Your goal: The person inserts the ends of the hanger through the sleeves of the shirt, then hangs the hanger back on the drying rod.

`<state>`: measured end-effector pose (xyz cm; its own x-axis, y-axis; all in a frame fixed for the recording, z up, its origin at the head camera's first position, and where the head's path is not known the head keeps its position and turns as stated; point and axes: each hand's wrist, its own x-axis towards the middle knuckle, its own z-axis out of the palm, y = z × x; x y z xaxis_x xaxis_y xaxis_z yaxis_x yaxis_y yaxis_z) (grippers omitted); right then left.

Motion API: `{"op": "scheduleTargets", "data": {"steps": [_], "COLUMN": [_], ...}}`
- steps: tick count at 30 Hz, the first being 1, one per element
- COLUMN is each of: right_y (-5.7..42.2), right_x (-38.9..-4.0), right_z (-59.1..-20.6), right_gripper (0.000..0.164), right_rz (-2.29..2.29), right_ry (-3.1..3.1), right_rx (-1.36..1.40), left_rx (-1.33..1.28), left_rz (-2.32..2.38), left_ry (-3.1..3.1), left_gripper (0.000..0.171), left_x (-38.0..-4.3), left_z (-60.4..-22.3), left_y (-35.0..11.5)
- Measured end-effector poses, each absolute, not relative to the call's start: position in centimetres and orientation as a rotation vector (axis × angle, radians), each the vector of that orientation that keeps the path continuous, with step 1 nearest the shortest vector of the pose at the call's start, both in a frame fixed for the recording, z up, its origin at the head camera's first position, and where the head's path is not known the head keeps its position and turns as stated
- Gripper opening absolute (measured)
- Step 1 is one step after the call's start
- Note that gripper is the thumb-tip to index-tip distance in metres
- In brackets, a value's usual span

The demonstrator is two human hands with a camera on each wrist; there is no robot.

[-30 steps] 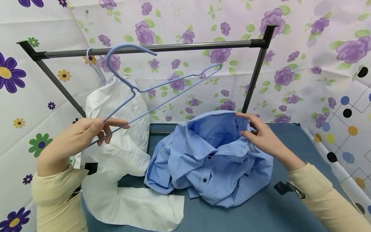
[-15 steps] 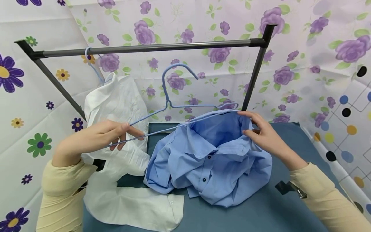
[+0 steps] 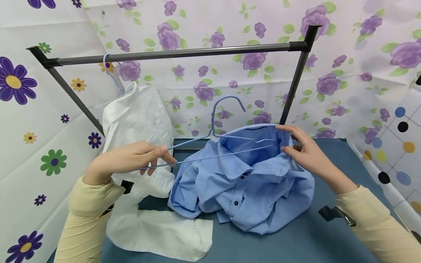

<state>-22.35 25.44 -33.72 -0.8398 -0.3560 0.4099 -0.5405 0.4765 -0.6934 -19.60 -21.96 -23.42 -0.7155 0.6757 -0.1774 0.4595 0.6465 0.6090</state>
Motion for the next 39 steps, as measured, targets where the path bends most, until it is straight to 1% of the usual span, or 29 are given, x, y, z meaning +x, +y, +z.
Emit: {"op": "scheduleTargets", "data": {"steps": [12,19,25,32,39], "right_y": [25.5,25.6,25.0,25.2,24.9], "right_x": [-22.1,-21.8,-21.9,-21.5,-21.5], "right_z": [-33.3,-33.2,-33.3,-33.2,-33.4], "right_gripper": [0.057,0.057,0.057,0.059,0.059], "right_rz": [1.284,1.286,1.277,1.270,1.302], "right_ry": [-2.521,-2.511,-2.518,-2.503,-2.484], "right_rx": [0.790,0.791,0.806,0.801,0.827], "left_rx": [0.917,0.941,0.900,0.911,0.954], "left_rz": [0.817,0.821,0.840,0.855,0.872], "left_ry": [2.427,2.412,2.396,2.377,2.362], "left_gripper": [0.058,0.059,0.060,0.061,0.059], "left_x": [-21.5,-22.4,-22.9,-24.2,-24.3], "left_z": [-25.6,-26.4,-27.0,-27.8,-28.6], "left_y": [-20.3,-19.1,-18.4,-16.4,-14.1]}}
